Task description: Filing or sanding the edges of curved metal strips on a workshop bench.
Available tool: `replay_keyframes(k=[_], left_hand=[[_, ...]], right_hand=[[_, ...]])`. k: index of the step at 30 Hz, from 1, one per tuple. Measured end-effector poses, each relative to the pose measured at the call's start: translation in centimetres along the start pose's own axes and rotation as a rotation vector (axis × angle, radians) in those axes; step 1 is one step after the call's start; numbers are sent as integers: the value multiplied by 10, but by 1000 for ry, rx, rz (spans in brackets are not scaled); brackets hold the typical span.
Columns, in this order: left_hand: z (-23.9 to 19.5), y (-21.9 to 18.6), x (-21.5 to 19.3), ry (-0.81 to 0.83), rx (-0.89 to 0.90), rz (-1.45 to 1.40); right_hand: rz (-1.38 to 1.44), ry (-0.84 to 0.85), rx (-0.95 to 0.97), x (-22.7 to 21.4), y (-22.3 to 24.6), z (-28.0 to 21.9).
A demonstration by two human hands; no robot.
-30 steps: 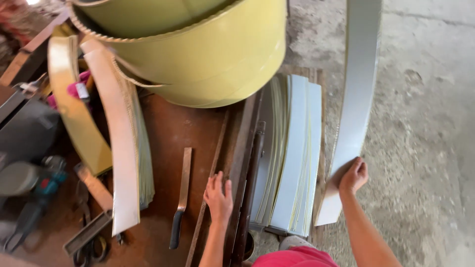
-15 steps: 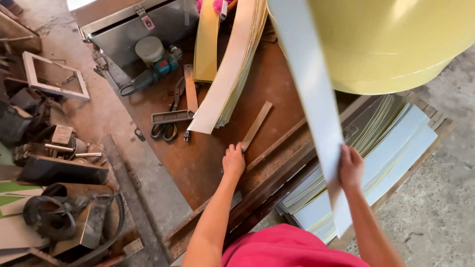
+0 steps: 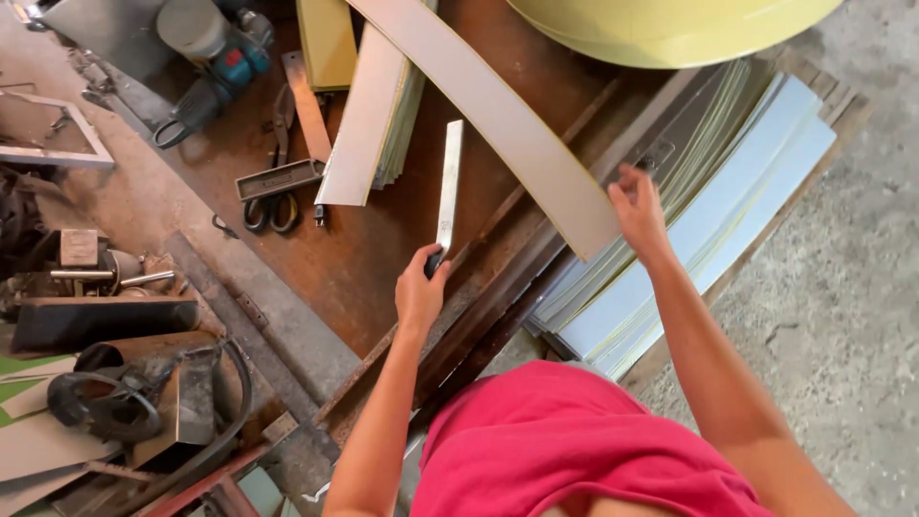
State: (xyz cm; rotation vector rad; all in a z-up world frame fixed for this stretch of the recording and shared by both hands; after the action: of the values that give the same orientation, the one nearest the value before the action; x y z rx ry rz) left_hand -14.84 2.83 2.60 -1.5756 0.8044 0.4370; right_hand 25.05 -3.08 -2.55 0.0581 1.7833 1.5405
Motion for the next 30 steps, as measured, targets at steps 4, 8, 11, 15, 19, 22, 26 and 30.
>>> replay_keyframes(k=[4, 8, 11, 15, 19, 22, 26, 30], left_hand=[[-47, -19, -2, 39, -69, -192], [-70, -38, 4, 11, 83, -118], [-81, -52, 8, 86, 121, -139], [-90, -70, 8, 88, 351, -9], [-91, -65, 18, 191, 365, 220], [-87, -72, 14, 171, 433, 158], [-84, -107, 15, 119, 458, 145], [-78, -94, 47, 175, 424, 243]], right_hand=[[508, 171, 524, 0, -21, -72], [710, 241, 544, 7, -35, -86], [763, 263, 479, 12, -33, -74], [748, 187, 482, 9, -41, -55], [705, 239, 535, 11, -34, -63], [723, 319, 549, 21, -15, -77], [771, 351, 566, 32, -17, -88], [772, 319, 558, 35, -22, -85]])
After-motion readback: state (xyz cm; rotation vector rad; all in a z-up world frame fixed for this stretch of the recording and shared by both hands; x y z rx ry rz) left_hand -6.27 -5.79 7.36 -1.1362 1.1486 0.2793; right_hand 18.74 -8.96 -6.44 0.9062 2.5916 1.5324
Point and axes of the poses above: each hand's wrist, its own z-axis towards the middle knuckle, its own x-axis out of the palm, y = z × x, the point moved 4 cm from there along z, towards the middle knuckle, and after that the axes turned 3 degrees about x, right-handed, at the moved point
